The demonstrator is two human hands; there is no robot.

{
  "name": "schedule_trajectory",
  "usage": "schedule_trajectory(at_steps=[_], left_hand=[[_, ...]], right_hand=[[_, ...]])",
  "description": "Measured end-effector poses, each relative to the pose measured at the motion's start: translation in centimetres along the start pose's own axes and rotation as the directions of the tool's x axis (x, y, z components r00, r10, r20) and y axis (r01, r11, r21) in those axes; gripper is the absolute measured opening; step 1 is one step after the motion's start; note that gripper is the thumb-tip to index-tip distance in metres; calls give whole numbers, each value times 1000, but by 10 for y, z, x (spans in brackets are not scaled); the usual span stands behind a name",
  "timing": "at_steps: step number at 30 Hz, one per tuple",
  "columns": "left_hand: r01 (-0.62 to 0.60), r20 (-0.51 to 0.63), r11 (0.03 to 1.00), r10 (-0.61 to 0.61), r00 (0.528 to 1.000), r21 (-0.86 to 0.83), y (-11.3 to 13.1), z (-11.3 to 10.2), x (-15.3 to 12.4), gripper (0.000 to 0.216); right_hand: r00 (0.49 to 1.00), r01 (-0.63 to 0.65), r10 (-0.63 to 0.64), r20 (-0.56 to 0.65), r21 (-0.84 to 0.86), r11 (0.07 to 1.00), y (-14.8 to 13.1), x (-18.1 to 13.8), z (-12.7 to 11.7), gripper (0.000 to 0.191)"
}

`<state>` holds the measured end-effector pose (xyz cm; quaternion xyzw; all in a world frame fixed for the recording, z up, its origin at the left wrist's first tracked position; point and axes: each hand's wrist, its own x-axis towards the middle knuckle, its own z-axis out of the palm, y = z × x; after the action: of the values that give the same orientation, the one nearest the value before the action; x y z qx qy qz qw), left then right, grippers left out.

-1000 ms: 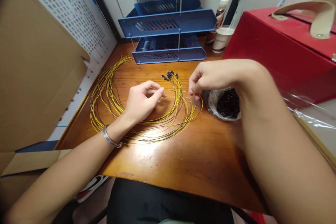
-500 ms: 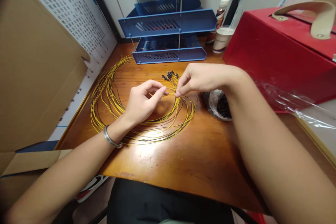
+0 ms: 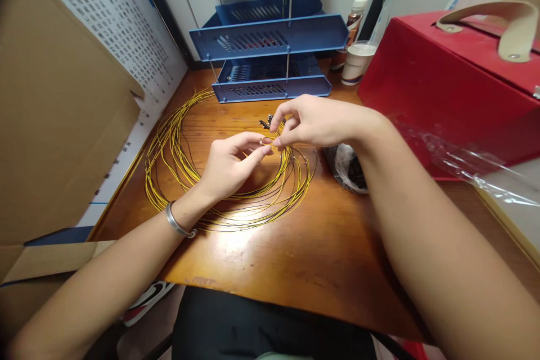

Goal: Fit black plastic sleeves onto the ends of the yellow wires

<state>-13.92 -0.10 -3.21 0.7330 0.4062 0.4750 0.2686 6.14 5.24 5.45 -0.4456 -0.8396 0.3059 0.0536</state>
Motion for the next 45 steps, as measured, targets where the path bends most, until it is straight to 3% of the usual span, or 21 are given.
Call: schedule_trajectory(at_steps=[8, 12, 16, 19, 22, 24, 25, 27, 31, 33, 35, 39, 45], left_hand=[[31, 6, 990, -32, 999, 139, -1, -3, 1, 8], [49, -43, 981, -42, 998, 189, -1, -6, 3, 10], [7, -129, 985, 16, 991, 175, 1, -8, 2, 13], [-46, -152, 990, 66, 986, 132, 3, -8, 2, 12], [-97, -154, 991, 111, 982, 97, 5, -8, 1, 11], [-120, -168, 989, 132, 977, 84, 5, -8, 0, 11], [-127, -177, 989, 139, 974, 77, 5, -8, 0, 11], [-132, -194, 989, 141, 971, 61, 4, -8, 0, 11], [-62, -202, 998, 54, 978, -33, 4, -8, 2, 19], [36, -121, 993, -50, 991, -110, 3, -7, 3, 30], [146, 41, 974, -141, 989, -171, 3, -6, 3, 38], [301, 320, 940, -238, 917, -164, 5, -3, 1, 36], [316, 419, 937, -230, 879, -148, 13, -2, -2, 30]], right_hand=[[1000, -7, 7, -3, -53, 999, 8, -1, -6, 29], [985, -163, 170, 28, -167, 972, 17, -3, -11, 24], [938, -289, 331, 104, -297, 910, 28, -1, -9, 19], [923, -334, 382, 51, -385, 860, 30, 0, -6, 20], [944, -322, 326, -52, -366, 873, 21, -3, -7, 42], [979, -194, 204, 16, -247, 949, 11, -6, -9, 53], [994, -82, 94, 63, -171, 982, 6, -8, -10, 54], [995, 23, -15, 103, -80, 997, -1, -11, -12, 52], [995, 50, -48, 86, -24, 998, -7, -13, -14, 41], [997, 64, -64, 47, 6, 998, -8, -14, -13, 45], [997, 75, -74, -32, 36, 997, -10, -14, -12, 51], [990, 106, -99, -99, 68, 992, -16, -12, -7, 52], [988, 113, -102, -114, 94, 989, -28, -5, 7, 42]])
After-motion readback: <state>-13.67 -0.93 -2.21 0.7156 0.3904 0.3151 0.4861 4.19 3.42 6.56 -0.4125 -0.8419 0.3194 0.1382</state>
